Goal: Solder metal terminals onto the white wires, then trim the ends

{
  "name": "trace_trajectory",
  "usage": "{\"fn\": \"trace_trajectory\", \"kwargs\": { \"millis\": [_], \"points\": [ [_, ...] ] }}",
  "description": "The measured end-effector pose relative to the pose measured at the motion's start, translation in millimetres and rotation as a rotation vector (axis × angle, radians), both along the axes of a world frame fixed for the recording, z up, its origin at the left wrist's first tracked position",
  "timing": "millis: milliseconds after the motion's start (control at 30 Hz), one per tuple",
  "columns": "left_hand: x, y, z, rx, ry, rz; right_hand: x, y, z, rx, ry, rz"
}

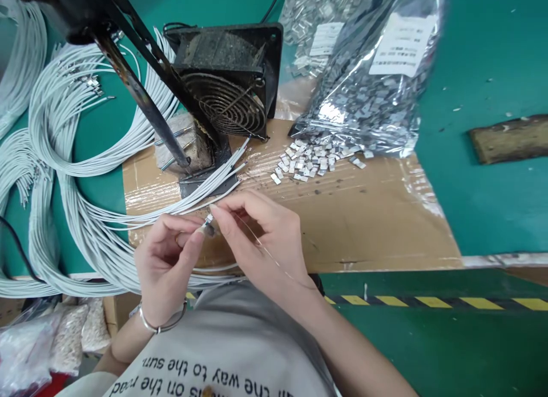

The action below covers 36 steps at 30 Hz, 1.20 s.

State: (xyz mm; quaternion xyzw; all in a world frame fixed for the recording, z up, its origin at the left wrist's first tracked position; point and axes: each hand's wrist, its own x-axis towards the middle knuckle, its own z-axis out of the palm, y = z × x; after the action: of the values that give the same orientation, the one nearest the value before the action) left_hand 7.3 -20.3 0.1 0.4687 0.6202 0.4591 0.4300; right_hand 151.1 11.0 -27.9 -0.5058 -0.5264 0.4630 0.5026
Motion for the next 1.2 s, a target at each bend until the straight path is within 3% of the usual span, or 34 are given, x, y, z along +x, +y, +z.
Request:
{"fn": "trace_trajectory", "kwargs": {
  "millis": [733, 1200],
  "points": [
    [0.4, 0.8, 4.8, -0.043, 0.016, 0.012, -1.5, -1.8, -2.0, -0.060, 0.035, -0.002],
    [1.1, 1.2, 4.7, -0.008, 0.015, -0.013, 0.3, -3.2, -3.4, 0.002, 0.010, -0.022]
  ]
}}
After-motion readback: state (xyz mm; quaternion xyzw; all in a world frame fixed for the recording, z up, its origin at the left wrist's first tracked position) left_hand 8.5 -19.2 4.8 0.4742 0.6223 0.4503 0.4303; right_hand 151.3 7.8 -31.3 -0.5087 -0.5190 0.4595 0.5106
